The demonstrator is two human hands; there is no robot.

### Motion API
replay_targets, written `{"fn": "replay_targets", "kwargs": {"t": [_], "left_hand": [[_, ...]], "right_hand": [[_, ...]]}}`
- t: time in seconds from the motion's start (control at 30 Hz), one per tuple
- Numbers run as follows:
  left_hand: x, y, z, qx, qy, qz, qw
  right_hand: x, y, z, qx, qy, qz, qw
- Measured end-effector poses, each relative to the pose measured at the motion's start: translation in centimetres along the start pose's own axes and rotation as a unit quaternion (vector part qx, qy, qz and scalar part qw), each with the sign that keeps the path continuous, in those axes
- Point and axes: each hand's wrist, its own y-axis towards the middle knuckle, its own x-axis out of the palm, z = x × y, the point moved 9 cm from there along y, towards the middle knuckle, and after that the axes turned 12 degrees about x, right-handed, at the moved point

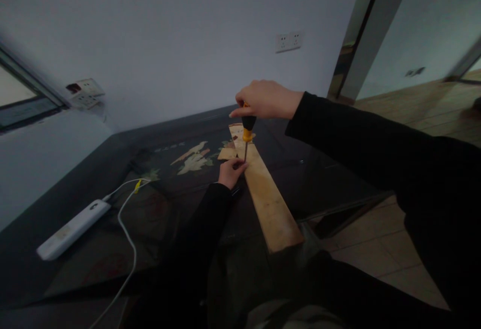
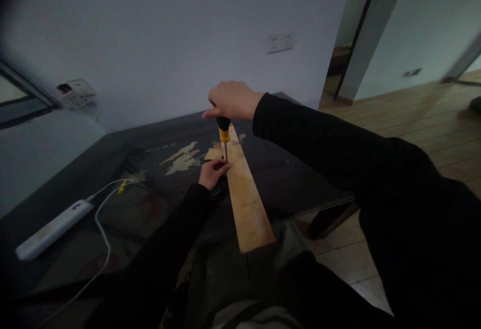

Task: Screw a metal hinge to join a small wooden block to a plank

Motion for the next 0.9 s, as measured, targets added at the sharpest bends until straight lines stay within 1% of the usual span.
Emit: {"fn": "replay_targets", "kwargs": {"t": [0.03, 0.13, 0.17, 0.2, 0.23, 0.3, 0.37, 0.4, 0.43, 0.47, 0.5, 0.6, 0.67, 0.73, 0.83, 0.9], "left_hand": [[0.0, 0.0, 0.0, 0.0, 0.001, -0.001, 1.0], [0.0, -0.1, 0.0, -0.001, -0.003, -0.006, 1.0], [0.0, -0.1, 0.0, -0.001, -0.003, -0.007, 1.0], [0.0, -0.1, 0.0, -0.001, -0.003, -0.008, 1.0], [0.0, -0.1, 0.1, 0.0, -0.002, -0.008, 1.0], [-0.1, -0.1, 0.2, 0.002, 0.004, -0.007, 1.0], [-0.1, -0.1, 0.2, 0.003, 0.009, -0.003, 1.0], [-0.2, -0.1, 0.1, 0.002, 0.011, 0.0, 1.0], [-0.2, -0.1, 0.1, 0.0, 0.011, 0.002, 1.0], [-0.2, 0.0, 0.0, -0.002, 0.008, 0.002, 1.0], [-0.1, 0.0, -0.1, -0.005, 0.004, 0.002, 1.0], [-0.1, -0.1, 0.0, -0.006, -0.001, -0.003, 1.0], [-0.1, -0.1, 0.2, -0.004, 0.006, -0.004, 1.0], [-0.1, -0.1, 0.3, -0.004, 0.011, -0.004, 1.0], [-0.1, 0.0, 0.5, 0.003, -0.003, -0.012, 1.0], [-0.3, 0.3, 0.8, 0.014, -0.032, -0.025, 0.999]], "right_hand": [[0.2, 0.1, 0.0, -0.01, -0.002, -0.02, 1.0], [0.9, 0.3, -0.2, -0.061, 0.014, -0.117, 0.991], [0.9, 0.4, 0.0, -0.069, 0.025, -0.133, 0.988], [0.8, 0.5, 0.2, -0.068, 0.037, -0.133, 0.988], [0.6, 0.7, 0.4, -0.06, 0.044, -0.119, 0.99], [0.1, 0.9, 1.0, -0.036, 0.039, -0.062, 0.997], [-0.2, 0.8, 1.1, -0.019, 0.009, 0.004, 1.0], [-0.3, 0.7, 1.0, -0.018, -0.007, 0.027, 0.999], [-0.3, 0.6, 0.8, -0.024, -0.019, 0.036, 0.999], [-0.2, 0.6, 0.5, -0.037, -0.028, 0.028, 0.999], [0.1, 0.5, 0.1, -0.056, -0.033, 0.003, 0.998], [1.1, 0.1, -0.9, -0.113, -0.031, -0.114, 0.987], [1.3, -0.2, -1.4, -0.133, -0.022, -0.163, 0.977], [1.4, -0.3, -1.6, -0.135, -0.016, -0.173, 0.975], [1.4, 0.2, -1.2, -0.117, -0.023, -0.142, 0.983], [1.5, 0.4, -0.8, -0.11, -0.031, -0.127, 0.985]]}}
